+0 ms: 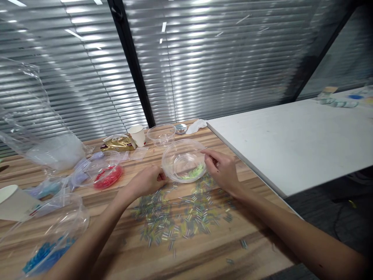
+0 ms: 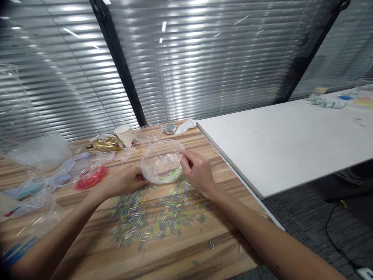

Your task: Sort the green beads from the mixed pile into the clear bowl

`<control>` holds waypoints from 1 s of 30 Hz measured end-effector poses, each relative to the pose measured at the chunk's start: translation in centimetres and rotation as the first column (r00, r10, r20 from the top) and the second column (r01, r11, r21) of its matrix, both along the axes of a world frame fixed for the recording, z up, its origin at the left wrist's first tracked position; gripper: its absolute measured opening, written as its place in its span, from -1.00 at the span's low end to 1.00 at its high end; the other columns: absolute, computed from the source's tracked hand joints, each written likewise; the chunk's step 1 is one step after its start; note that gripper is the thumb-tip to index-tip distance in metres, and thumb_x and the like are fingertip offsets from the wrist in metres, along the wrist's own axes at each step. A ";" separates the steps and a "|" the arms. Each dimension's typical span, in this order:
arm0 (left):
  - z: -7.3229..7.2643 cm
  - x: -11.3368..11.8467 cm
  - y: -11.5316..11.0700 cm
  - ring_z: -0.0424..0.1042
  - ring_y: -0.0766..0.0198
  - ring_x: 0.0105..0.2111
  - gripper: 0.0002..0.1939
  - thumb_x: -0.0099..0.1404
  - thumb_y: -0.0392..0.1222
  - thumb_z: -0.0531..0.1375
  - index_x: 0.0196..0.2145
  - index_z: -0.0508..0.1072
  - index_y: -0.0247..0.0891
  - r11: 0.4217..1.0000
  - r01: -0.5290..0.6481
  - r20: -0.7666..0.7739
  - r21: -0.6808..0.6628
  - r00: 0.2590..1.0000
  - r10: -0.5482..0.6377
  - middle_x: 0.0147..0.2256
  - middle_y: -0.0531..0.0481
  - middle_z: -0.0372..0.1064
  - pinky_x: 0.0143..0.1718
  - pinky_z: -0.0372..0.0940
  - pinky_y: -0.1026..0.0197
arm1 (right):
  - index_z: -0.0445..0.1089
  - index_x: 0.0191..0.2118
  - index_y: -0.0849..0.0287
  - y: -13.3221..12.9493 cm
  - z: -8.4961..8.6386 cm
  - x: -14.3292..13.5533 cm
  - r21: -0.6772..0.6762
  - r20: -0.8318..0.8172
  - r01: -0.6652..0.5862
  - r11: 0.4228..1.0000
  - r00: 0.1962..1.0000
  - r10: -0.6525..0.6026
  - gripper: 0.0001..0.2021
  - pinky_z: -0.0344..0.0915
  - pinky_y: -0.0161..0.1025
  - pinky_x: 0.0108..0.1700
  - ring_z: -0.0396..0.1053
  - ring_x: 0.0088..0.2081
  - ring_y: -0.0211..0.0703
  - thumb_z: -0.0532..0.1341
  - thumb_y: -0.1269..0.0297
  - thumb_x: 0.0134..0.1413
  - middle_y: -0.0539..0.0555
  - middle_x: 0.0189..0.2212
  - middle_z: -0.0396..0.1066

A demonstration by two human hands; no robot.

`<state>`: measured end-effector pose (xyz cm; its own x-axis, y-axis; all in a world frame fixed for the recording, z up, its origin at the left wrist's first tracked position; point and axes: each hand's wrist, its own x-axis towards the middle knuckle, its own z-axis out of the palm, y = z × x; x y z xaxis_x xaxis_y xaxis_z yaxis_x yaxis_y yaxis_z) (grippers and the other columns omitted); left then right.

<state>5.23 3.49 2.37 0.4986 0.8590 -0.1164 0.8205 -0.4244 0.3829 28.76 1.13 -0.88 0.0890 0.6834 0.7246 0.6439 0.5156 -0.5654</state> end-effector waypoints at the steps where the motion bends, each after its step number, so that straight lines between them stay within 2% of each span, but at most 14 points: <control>1: 0.0 0.0 0.0 0.27 0.29 -0.53 -0.85 0.12 -0.15 0.16 -0.47 0.43 -0.28 1.000 0.011 -0.020 -0.005 1.000 -0.011 -0.53 0.02 0.36 -0.51 0.06 0.31 | 0.51 -0.31 0.21 0.0 0.0 0.0 0.006 -0.002 0.008 1.000 1.000 -0.008 -0.72 0.28 -0.29 -0.42 0.33 -0.56 -0.23 0.03 0.41 0.02 0.05 -0.50 0.50; 6: 0.4 0.1 -0.1 0.17 0.34 -0.61 -0.73 0.15 -0.12 0.12 -0.63 0.33 -0.29 0.999 0.033 -0.111 -0.019 0.993 -0.035 -0.63 0.05 0.26 -0.58 -0.04 0.30 | 0.51 -0.32 0.20 0.0 0.0 0.0 0.014 -0.005 0.024 1.000 1.000 -0.024 -0.72 0.28 -0.28 -0.41 0.33 -0.56 -0.22 0.03 0.41 0.02 0.06 -0.49 0.50; 16: 0.6 -0.3 -0.1 0.20 0.33 -0.57 -0.85 0.12 -0.22 0.11 -0.55 0.38 -0.30 0.997 0.062 -0.134 -0.039 0.989 -0.067 -0.57 0.05 0.30 -0.56 -0.01 0.30 | 0.50 -0.31 0.19 0.0 -0.2 -0.2 0.011 0.009 0.000 1.000 1.000 0.000 -0.73 0.29 -0.28 -0.41 0.34 -0.55 -0.22 0.03 0.40 0.04 0.05 -0.51 0.49; 23: 1.0 -0.1 -0.2 0.29 0.29 -0.55 -0.89 0.09 -0.29 0.12 -0.49 0.45 -0.30 0.996 0.028 -0.159 -0.088 0.986 -0.042 -0.55 0.03 0.37 -0.56 0.02 0.30 | 0.49 -0.31 0.22 0.1 -0.1 0.0 0.029 0.012 0.014 0.999 1.000 -0.015 -0.73 0.28 -0.29 -0.41 0.33 -0.56 -0.22 0.03 0.42 0.04 0.06 -0.50 0.49; 30: 1.3 -0.1 -0.2 0.33 0.28 -0.51 -0.89 0.03 -0.35 0.15 -0.47 0.48 -0.31 0.985 0.037 -0.174 -0.167 0.982 -0.066 -0.53 0.03 0.40 -0.55 0.07 0.32 | 0.49 -0.30 0.22 0.1 -0.1 0.1 0.043 0.010 0.024 0.999 1.000 -0.024 -0.74 0.28 -0.29 -0.42 0.33 -0.56 -0.23 0.04 0.42 0.04 0.06 -0.48 0.50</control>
